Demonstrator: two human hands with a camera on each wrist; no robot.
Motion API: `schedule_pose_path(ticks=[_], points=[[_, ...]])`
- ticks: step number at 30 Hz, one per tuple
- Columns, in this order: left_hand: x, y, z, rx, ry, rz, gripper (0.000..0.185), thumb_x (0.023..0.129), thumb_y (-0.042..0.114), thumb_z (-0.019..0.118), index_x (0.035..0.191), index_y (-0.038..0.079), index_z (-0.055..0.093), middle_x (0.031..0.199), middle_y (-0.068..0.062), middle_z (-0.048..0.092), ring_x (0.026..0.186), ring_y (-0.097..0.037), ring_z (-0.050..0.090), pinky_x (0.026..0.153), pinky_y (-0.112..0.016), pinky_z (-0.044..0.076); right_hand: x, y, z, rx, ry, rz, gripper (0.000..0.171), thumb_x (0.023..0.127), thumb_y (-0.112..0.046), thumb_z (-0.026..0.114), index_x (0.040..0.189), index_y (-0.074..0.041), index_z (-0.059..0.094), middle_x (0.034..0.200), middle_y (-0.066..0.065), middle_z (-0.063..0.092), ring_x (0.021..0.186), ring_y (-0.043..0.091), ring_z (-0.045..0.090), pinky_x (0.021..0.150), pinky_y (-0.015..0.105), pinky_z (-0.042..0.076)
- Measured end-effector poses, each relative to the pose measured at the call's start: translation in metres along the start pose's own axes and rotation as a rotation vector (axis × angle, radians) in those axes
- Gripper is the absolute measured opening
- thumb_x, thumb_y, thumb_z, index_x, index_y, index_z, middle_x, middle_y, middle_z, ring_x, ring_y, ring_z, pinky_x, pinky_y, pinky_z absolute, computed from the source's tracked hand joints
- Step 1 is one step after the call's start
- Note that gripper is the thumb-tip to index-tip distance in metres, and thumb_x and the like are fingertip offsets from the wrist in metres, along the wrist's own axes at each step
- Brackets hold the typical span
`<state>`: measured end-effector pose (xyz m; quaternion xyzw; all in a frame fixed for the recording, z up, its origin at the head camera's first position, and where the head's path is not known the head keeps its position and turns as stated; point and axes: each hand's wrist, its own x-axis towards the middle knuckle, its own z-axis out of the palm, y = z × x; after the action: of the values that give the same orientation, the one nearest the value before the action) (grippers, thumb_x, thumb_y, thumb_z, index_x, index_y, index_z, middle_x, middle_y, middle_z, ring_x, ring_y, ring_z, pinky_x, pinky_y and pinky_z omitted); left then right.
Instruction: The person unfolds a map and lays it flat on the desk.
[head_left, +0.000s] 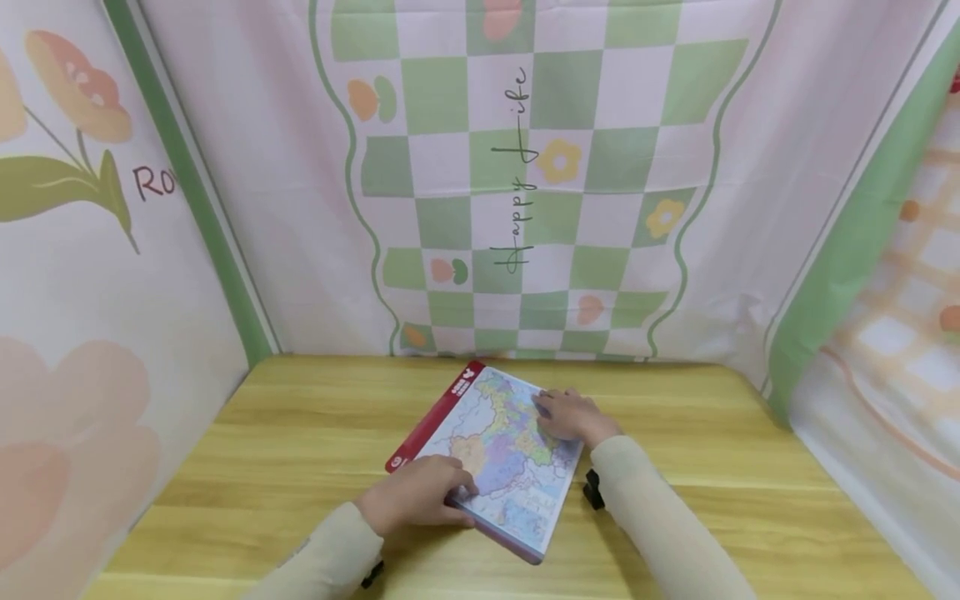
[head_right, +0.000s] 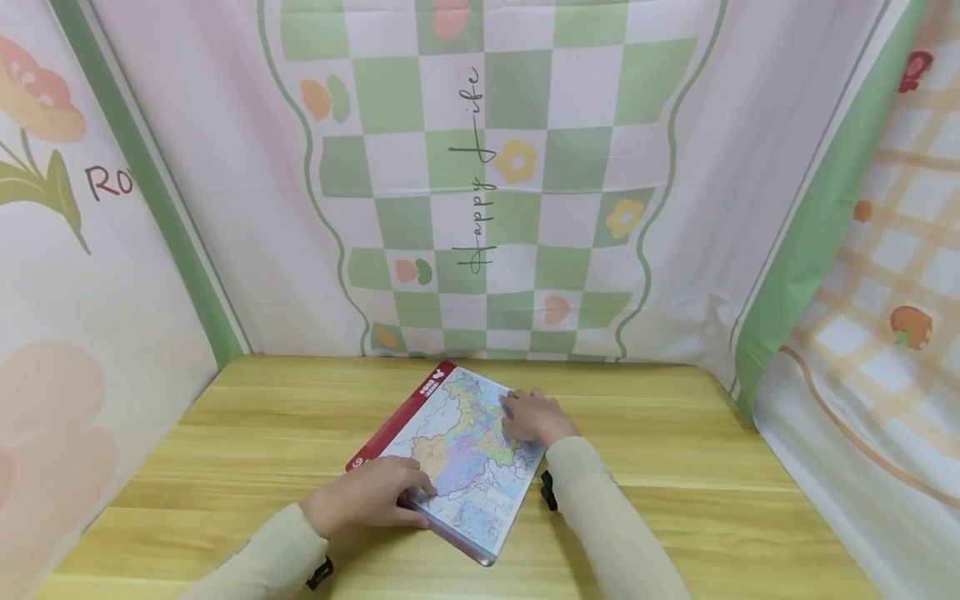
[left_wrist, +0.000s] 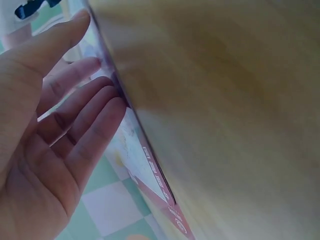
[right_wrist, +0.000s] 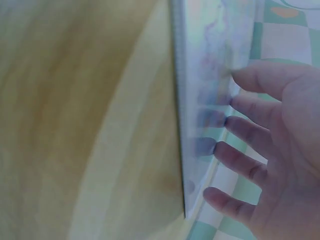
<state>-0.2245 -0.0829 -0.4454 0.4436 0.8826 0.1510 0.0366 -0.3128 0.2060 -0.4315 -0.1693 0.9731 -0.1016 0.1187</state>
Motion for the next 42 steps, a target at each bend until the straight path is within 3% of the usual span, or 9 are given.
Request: schedule_pose_path(ticks=[6,10,15,18,23,30,42], points=[[0.002,-0.006,-0.006,-0.102,-0.026,-0.005,0.021,0.091,0.027,0.075,0.108,0.013,0.077,0.086,0.010,0.060,0.077,-0.001,0.054,0.072,-0.014,0.047,-0.006,0.006,0.000,0.088,-0.024,-0.095,0.055,0.101,-0.024,0.058,0.148,0.000,0.045,0.153,0.029,0.035,0.141,0.053,0.025,0.113,0.067,0.021],[0.002,-0.013,-0.011,-0.090,-0.006,-0.043,0.021,0.092,0.024,0.074,0.110,0.014,0.076,0.091,0.007,0.061,0.080,-0.004,0.053,0.075,-0.018,0.048,-0.012,0.011,0.003,0.160,-0.015,-0.127,0.056,0.100,-0.024,0.060,0.147,0.002,0.045,0.154,0.032,0.032,0.141,0.054,0.023,0.114,0.067,0.020],[-0.006,-0.028,-0.012,-0.032,0.058,-0.117,0.030,0.090,0.025,0.076,0.118,0.014,0.072,0.109,0.000,0.059,0.098,-0.012,0.054,0.092,-0.032,0.050,-0.025,0.014,0.003,0.173,-0.007,-0.149,0.058,0.100,-0.026,0.062,0.147,0.003,0.045,0.153,0.034,0.030,0.140,0.057,0.023,0.112,0.068,0.022],[-0.014,-0.038,-0.014,-0.051,0.077,-0.170,0.035,0.090,0.025,0.076,0.123,0.014,0.069,0.120,-0.005,0.058,0.110,-0.020,0.055,0.100,-0.041,0.049,-0.035,0.014,0.001,0.180,-0.009,-0.160,0.059,0.100,-0.027,0.063,0.147,0.004,0.044,0.153,0.036,0.030,0.139,0.058,0.023,0.111,0.069,0.022],[-0.022,-0.052,-0.018,-0.063,0.085,-0.199,0.044,0.092,0.021,0.074,0.132,0.007,0.062,0.134,-0.015,0.054,0.126,-0.033,0.050,0.107,-0.051,0.043,-0.048,0.020,0.000,0.175,-0.002,-0.151,0.061,0.099,-0.028,0.064,0.147,0.004,0.045,0.152,0.037,0.031,0.139,0.057,0.026,0.111,0.069,0.023],[-0.027,-0.067,-0.018,-0.099,0.032,-0.236,0.052,0.100,0.020,0.063,0.147,0.004,0.049,0.152,-0.019,0.042,0.139,-0.039,0.038,0.113,-0.055,0.033,-0.067,0.027,0.002,0.151,-0.025,-0.084,0.067,0.098,-0.038,0.064,0.147,0.003,0.044,0.153,0.037,0.029,0.139,0.057,0.025,0.112,0.068,0.023],[-0.028,-0.071,-0.020,-0.154,-0.051,-0.257,0.048,0.104,0.017,0.054,0.150,0.005,0.046,0.158,-0.021,0.032,0.145,-0.041,0.029,0.116,-0.057,0.027,-0.083,0.027,0.000,0.124,-0.039,-0.080,0.070,0.099,-0.044,0.061,0.146,0.005,0.044,0.152,0.037,0.029,0.137,0.057,0.030,0.110,0.069,0.026]])
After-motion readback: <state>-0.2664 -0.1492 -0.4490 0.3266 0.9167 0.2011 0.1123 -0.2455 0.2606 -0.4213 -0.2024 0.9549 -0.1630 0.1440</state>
